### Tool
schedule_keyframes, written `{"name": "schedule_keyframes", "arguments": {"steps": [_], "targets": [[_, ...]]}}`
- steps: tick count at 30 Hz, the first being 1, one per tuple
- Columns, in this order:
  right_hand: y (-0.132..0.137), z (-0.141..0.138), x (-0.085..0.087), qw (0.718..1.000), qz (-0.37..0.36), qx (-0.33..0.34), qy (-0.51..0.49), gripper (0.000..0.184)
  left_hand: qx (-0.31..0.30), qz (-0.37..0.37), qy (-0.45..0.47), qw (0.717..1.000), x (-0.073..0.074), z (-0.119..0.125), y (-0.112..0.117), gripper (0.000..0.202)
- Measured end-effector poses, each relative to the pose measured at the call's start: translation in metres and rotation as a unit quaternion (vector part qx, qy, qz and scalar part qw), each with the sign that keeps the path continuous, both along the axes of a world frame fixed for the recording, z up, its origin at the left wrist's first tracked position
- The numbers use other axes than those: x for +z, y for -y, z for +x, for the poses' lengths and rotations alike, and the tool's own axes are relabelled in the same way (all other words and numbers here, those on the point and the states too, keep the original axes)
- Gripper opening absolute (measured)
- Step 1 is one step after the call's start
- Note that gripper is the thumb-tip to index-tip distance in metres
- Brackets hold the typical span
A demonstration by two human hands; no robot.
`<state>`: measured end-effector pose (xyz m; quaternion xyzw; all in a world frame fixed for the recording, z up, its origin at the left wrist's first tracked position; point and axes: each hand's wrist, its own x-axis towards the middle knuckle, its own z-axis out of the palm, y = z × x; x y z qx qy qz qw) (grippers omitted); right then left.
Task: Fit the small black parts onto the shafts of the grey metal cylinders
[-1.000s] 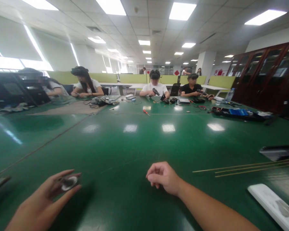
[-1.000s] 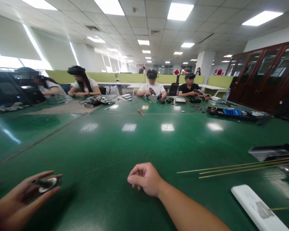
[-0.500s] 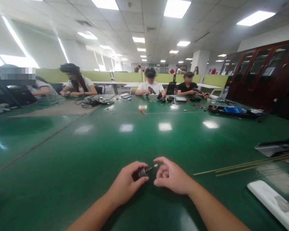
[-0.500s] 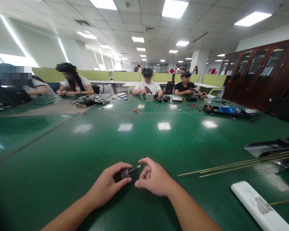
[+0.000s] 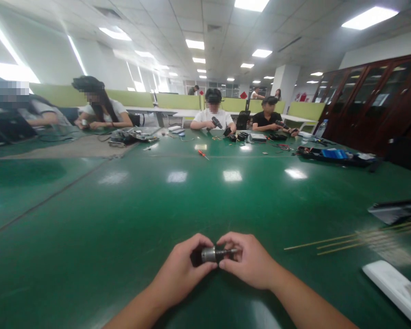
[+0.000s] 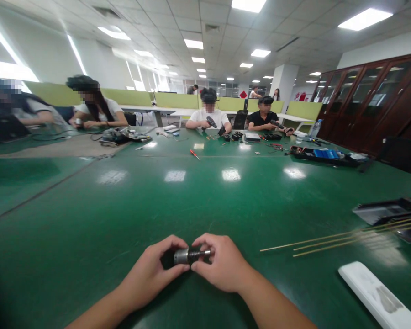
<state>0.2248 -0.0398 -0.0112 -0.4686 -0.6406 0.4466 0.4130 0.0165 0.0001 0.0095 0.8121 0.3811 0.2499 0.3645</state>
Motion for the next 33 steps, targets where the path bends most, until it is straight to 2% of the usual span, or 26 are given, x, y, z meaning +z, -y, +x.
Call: {"name": "schedule_keyframes", "arguments": {"steps": [7, 13, 19, 27, 33], "targets": [[-0.0016, 0.0003, 0.0005, 1.000, -0.003, -0.015, 0.022, 0.029, -0.004, -0.008, 0.002, 1.000, -0.0004, -0.0004, 0.0008, 0.017], [-0.0032, -0.0006, -0.0027, 1.000, -0.017, 0.002, -0.019, 0.032, 0.001, -0.008, 0.024, 1.000, -0.0026, 0.0005, -0.0022, 0.015], [-0.0010, -0.0012, -0.0023, 1.000, -0.007, -0.006, 0.008, 0.031, 0.014, -0.003, 0.062, 0.998, -0.0052, 0.0009, -0.0041, 0.015], [0.0006, -0.0029, 0.0043, 1.000, 0.013, -0.012, 0.011, 0.029, 0.010, 0.007, 0.054, 0.998, -0.0054, 0.0000, -0.0041, 0.017], [0.0020, -0.0024, 0.0062, 0.998, 0.032, -0.017, 0.052, 0.025, 0.016, 0.015, 0.052, 0.998, -0.0053, 0.0022, -0.0032, 0.015]]}}
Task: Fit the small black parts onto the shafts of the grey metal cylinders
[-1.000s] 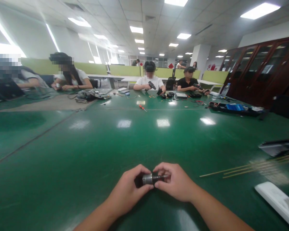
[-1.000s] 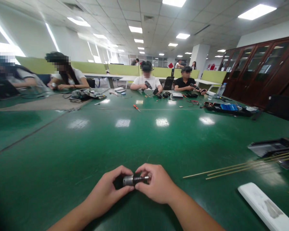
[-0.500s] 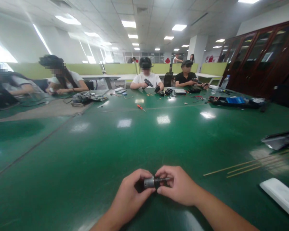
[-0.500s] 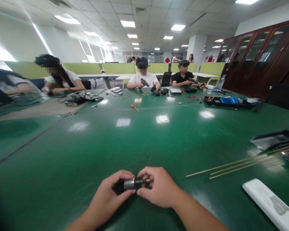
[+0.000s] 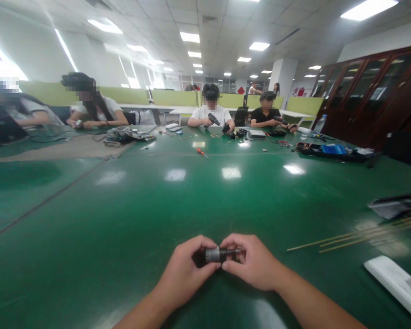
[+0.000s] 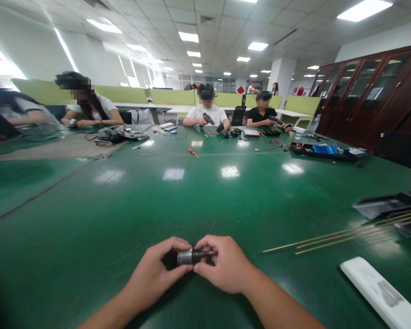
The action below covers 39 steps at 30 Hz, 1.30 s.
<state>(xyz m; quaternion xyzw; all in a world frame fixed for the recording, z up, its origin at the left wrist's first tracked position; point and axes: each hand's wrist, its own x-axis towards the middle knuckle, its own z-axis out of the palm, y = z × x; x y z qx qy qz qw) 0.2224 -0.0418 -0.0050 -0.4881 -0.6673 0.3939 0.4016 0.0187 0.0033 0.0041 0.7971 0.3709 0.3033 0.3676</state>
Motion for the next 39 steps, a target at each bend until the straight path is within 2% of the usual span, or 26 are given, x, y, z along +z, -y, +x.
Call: {"name": "schedule_keyframes", "arguments": {"steps": [8, 29, 39], "targets": [[0.0006, 0.0001, 0.0032, 1.000, 0.001, -0.014, 0.014, 0.012, 0.025, 0.009, -0.010, 1.000, -0.0001, 0.0021, 0.0021, 0.015], [-0.0017, -0.0003, 0.0010, 0.999, -0.031, -0.034, 0.025, 0.010, 0.031, -0.014, -0.012, 0.999, -0.0047, -0.0024, -0.0002, 0.022], [-0.0021, -0.0019, -0.0054, 0.997, -0.063, -0.030, -0.032, 0.006, 0.030, 0.000, -0.018, 0.999, -0.0008, -0.0012, 0.0020, 0.022]]}}
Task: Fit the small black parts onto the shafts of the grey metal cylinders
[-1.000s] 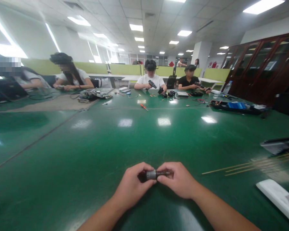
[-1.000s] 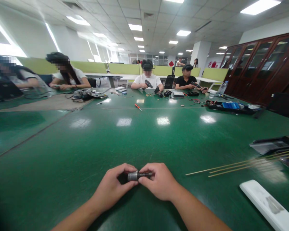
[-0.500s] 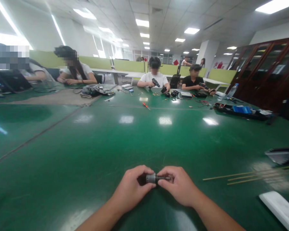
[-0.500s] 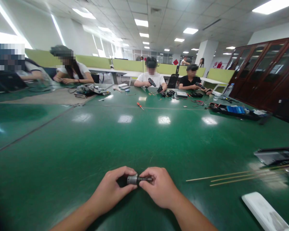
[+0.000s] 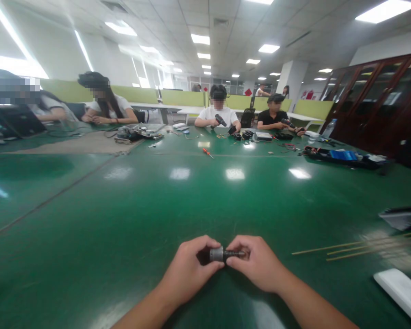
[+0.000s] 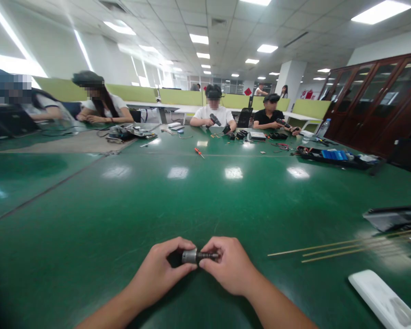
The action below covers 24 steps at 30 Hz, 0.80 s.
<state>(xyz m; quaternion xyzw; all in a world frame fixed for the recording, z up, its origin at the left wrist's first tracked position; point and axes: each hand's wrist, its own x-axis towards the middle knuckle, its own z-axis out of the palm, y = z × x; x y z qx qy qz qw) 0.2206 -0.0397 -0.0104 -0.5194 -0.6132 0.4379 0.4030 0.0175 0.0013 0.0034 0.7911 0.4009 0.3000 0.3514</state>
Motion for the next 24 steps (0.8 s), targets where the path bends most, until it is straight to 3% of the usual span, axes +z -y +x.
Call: {"name": "schedule_keyframes", "arguments": {"steps": [24], "targets": [[0.0002, 0.0045, 0.0031, 1.000, 0.004, 0.010, -0.022, 0.007, 0.013, 0.051, 0.019, 0.998, 0.0006, 0.0006, 0.0019, 0.020]]}}
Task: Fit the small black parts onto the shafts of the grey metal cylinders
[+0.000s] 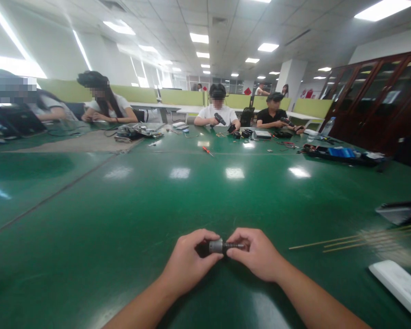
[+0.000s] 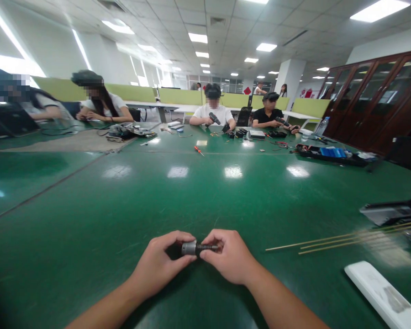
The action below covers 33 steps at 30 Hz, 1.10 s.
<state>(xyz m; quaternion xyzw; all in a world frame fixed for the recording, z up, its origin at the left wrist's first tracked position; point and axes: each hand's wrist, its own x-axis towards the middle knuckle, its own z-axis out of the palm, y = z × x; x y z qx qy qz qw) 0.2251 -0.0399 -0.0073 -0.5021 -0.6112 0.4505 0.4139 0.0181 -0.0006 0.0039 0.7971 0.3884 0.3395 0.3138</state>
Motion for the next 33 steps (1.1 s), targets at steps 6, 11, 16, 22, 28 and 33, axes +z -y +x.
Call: {"name": "schedule_keyframes", "arguments": {"steps": [6, 11, 16, 22, 28, 33], "targets": [[0.0011, -0.0004, 0.0021, 1.000, 0.001, -0.002, -0.007, 0.006, -0.002, -0.002, -0.002, 1.000, 0.0022, 0.0009, 0.0007, 0.020], [0.0004, 0.0005, 0.0011, 1.000, 0.001, -0.002, 0.000, 0.006, 0.003, 0.006, -0.007, 1.000, 0.0017, 0.0004, 0.0009, 0.021], [0.0003, 0.0013, 0.0008, 1.000, 0.009, -0.003, 0.010, 0.006, 0.007, 0.007, -0.003, 1.000, 0.0019, 0.0001, 0.0007, 0.021], [0.0022, 0.0006, 0.0036, 1.000, 0.016, -0.002, 0.008, 0.005, 0.015, -0.004, -0.007, 1.000, 0.0038, 0.0008, 0.0006, 0.021], [0.0024, 0.0014, 0.0041, 0.999, 0.028, -0.005, 0.034, 0.006, 0.016, -0.007, -0.010, 1.000, 0.0027, 0.0004, 0.0007, 0.021], [0.0021, 0.0014, 0.0049, 0.999, 0.033, -0.007, 0.041, 0.008, 0.016, -0.013, -0.006, 1.000, 0.0019, 0.0000, 0.0002, 0.021]]}}
